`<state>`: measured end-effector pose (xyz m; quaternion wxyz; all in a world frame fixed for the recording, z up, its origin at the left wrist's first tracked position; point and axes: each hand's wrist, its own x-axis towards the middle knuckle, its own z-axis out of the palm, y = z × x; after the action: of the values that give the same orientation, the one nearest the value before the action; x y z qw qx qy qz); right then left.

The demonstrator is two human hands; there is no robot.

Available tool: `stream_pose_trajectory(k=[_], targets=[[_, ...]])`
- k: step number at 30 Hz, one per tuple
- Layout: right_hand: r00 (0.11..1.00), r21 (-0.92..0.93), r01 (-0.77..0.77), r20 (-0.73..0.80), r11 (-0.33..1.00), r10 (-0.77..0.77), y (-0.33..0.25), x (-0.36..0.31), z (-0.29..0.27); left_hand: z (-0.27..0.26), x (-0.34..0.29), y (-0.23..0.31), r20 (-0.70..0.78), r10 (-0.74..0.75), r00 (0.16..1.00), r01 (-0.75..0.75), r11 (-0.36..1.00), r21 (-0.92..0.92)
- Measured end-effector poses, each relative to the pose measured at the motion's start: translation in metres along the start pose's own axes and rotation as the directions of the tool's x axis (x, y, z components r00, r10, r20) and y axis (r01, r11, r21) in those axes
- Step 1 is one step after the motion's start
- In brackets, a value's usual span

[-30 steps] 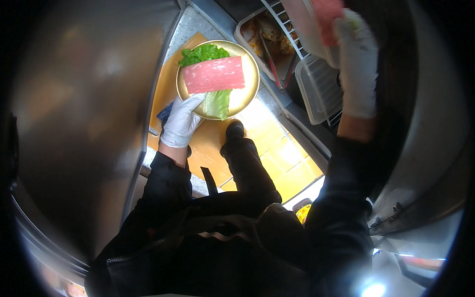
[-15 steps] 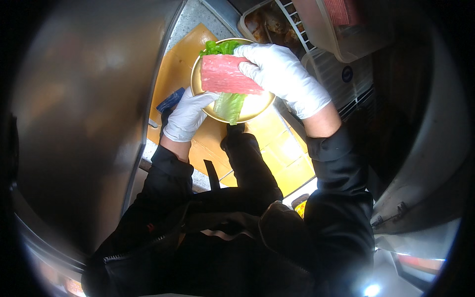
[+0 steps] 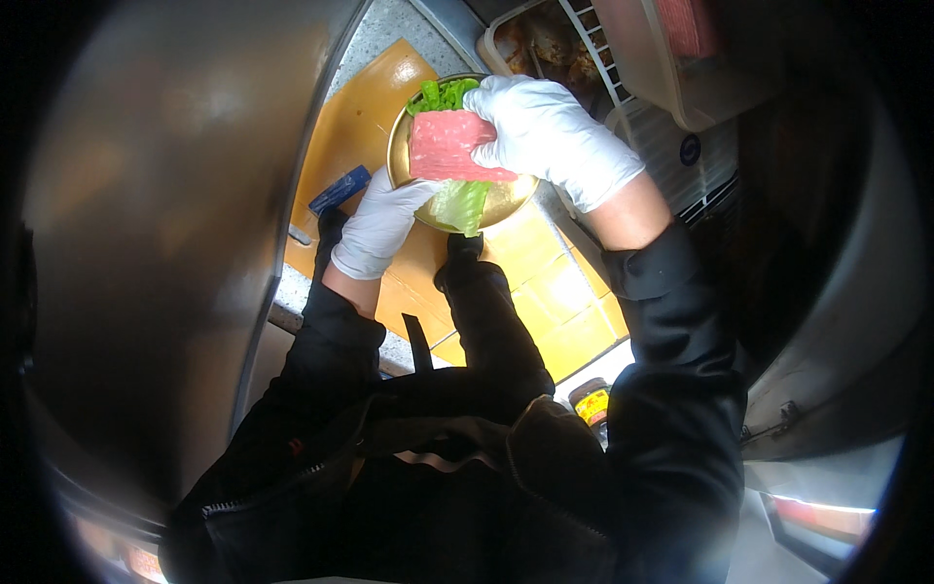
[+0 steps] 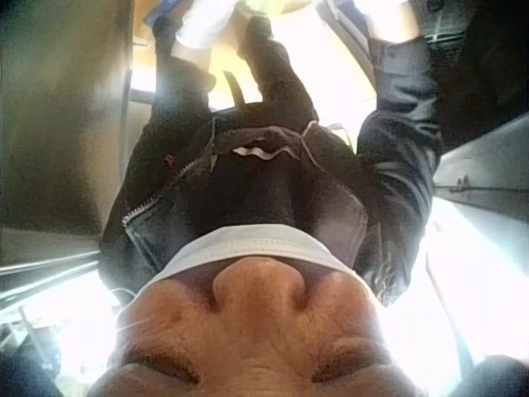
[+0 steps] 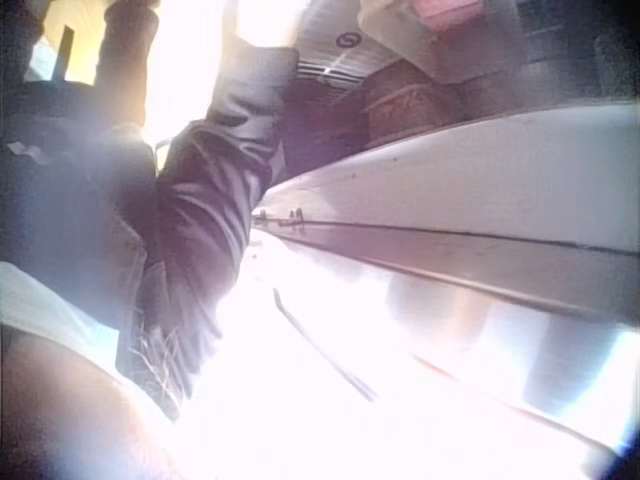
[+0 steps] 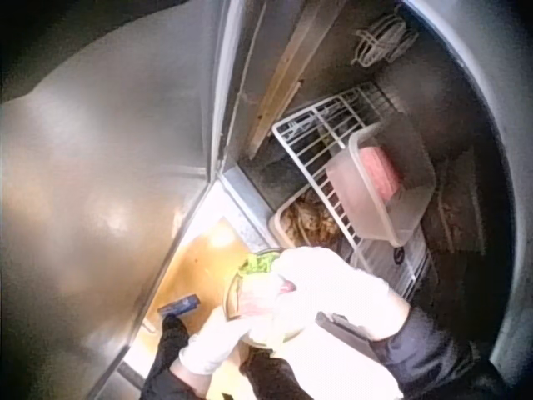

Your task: The person assembles several small plates by placing lettuce, raw meat, and shrimp on them, then adds seasoning. The person retrieves items from a refrigerator and arranges them on the plates before moving the finished plates to a shelf.

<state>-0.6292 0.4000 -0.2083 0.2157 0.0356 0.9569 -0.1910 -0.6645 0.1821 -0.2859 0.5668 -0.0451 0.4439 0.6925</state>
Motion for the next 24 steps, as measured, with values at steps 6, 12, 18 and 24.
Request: stream_pose_trajectory(k=[6, 12, 18, 24], targets=[[0.997, -0.030, -0.029, -0.065, 0.999, 0.027, -0.011, -0.008, 0.005, -0.002, 0.001, -0.003, -0.052, 0.042, 0.998, -0.040, 0.999, 0.036], [1.000, -0.039, 0.030, -0.004, 0.999, -0.030, -0.031, -0.009, -0.008, -0.008, 0.001, -0.005, -0.091, 0.049, 0.995, -0.043, 0.997, 0.068], [0.986, 0.210, -0.052, 0.166, 0.976, 0.017, -0.029, 0.001, -0.014, -0.012, 0.002, -0.006, -0.086, 0.089, 0.992, -0.083, 0.994, 0.065], [0.950, 0.940, -0.225, 0.153, 0.255, 0.274, -0.017, -0.030, -0.021, -0.010, 0.006, -0.010, -0.132, 0.101, 0.986, -0.098, 0.995, 0.026]])
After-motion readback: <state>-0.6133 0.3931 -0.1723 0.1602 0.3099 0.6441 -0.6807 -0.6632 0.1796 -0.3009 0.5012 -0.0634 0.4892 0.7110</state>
